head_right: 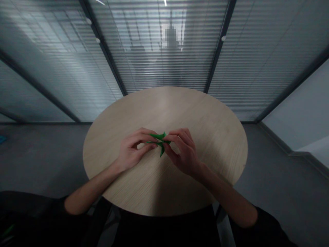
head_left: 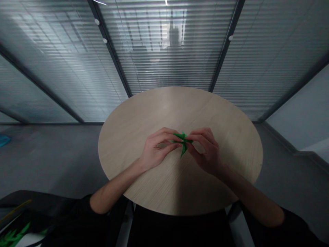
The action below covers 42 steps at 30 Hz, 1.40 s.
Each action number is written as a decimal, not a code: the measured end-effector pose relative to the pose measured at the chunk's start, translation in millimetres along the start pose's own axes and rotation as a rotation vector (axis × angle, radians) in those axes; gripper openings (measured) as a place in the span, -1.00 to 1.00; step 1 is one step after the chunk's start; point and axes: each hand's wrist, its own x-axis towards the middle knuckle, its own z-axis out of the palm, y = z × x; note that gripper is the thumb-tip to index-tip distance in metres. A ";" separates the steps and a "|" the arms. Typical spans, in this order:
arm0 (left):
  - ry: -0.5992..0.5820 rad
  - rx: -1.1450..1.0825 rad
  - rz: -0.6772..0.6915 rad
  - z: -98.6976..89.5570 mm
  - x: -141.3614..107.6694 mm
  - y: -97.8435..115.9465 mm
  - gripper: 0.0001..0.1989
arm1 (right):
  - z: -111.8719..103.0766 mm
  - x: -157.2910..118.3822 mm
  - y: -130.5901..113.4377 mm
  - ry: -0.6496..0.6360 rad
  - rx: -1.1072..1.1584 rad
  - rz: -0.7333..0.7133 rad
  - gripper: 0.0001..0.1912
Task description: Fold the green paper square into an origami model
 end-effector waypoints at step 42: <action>0.053 0.096 0.081 3.5 -1.7 1.0 -0.90 | -0.8 4.2 -3.4 -0.018 0.030 -0.036 -0.83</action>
